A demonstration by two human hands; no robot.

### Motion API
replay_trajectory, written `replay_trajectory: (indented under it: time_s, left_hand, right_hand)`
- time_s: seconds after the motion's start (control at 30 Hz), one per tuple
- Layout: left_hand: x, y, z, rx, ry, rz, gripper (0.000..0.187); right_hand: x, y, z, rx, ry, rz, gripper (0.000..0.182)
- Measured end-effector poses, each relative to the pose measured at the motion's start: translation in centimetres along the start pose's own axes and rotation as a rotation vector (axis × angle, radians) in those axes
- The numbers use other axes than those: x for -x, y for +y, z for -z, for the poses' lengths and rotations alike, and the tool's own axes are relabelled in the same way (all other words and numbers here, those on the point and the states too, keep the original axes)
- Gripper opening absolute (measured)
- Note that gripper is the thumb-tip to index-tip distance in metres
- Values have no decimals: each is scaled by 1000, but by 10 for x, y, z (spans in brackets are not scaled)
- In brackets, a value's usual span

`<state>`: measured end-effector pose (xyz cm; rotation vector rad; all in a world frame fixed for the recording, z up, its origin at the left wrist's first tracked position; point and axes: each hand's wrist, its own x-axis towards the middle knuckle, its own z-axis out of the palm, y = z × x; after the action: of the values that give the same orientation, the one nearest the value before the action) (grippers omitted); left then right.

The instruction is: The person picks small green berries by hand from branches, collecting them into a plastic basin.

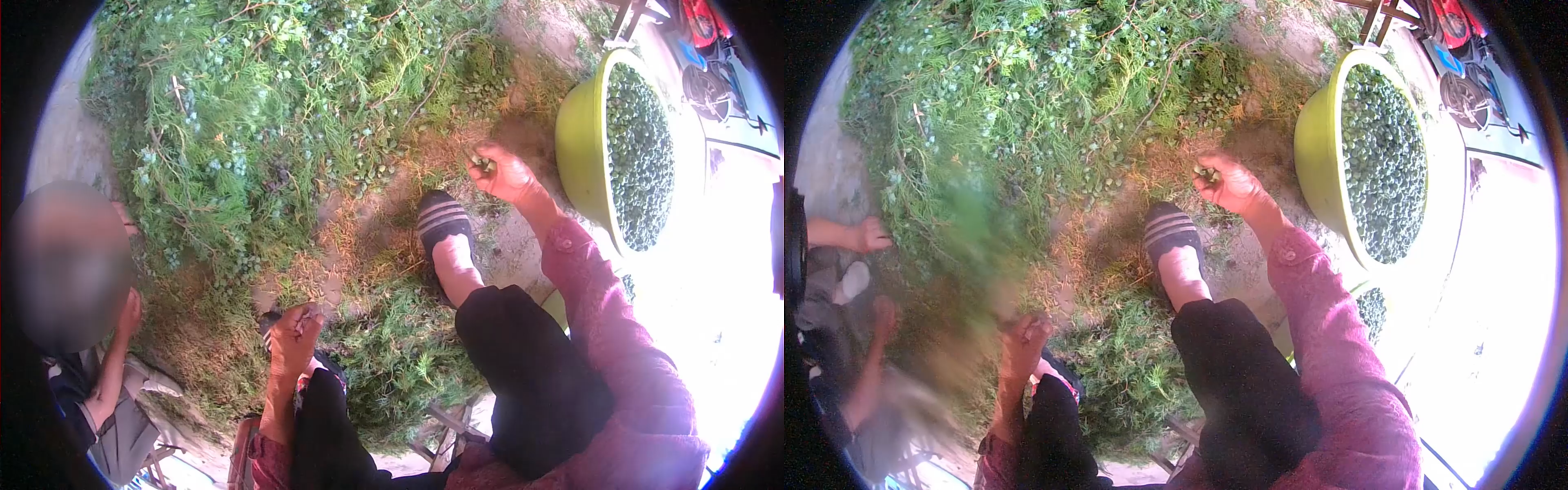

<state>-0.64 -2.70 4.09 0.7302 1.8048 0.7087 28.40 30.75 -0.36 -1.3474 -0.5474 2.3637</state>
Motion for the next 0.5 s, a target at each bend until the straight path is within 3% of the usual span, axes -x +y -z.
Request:
replay_trajectory:
  time_s: [0.07,0.17,0.23,0.27,0.33,0.37,0.4,0.47,0.5]
  left_hand:
    - [-1,7,1,-39,-19,-12,23]
    - [-2,7,1,-73,-37,-34,23]
    - [-3,7,1,-63,-34,-42,23]
    - [-3,9,1,-53,-38,-25,23]
    - [-4,10,-1,-42,-39,-14,23]
    - [-4,10,-3,-45,-34,-31,22]
    - [-3,10,-4,-49,-30,-46,22]
    - [-2,10,-5,-28,-33,-20,22]
    - [-2,10,-5,-2,-33,5,22]
  right_hand:
    - [-2,0,-1,-80,-58,-54,12]
    - [-25,1,-5,-78,20,-88,12]
    - [-38,-4,-17,283,218,128,15]
    - [-44,-5,-21,283,216,127,15]
    - [-56,-7,-24,854,442,358,21]
    - [-60,-5,-25,1030,417,425,25]
    - [-65,-1,-20,1028,418,426,25]
    - [-73,8,-11,1421,467,542,25]
    - [-68,6,-17,1244,483,353,24]
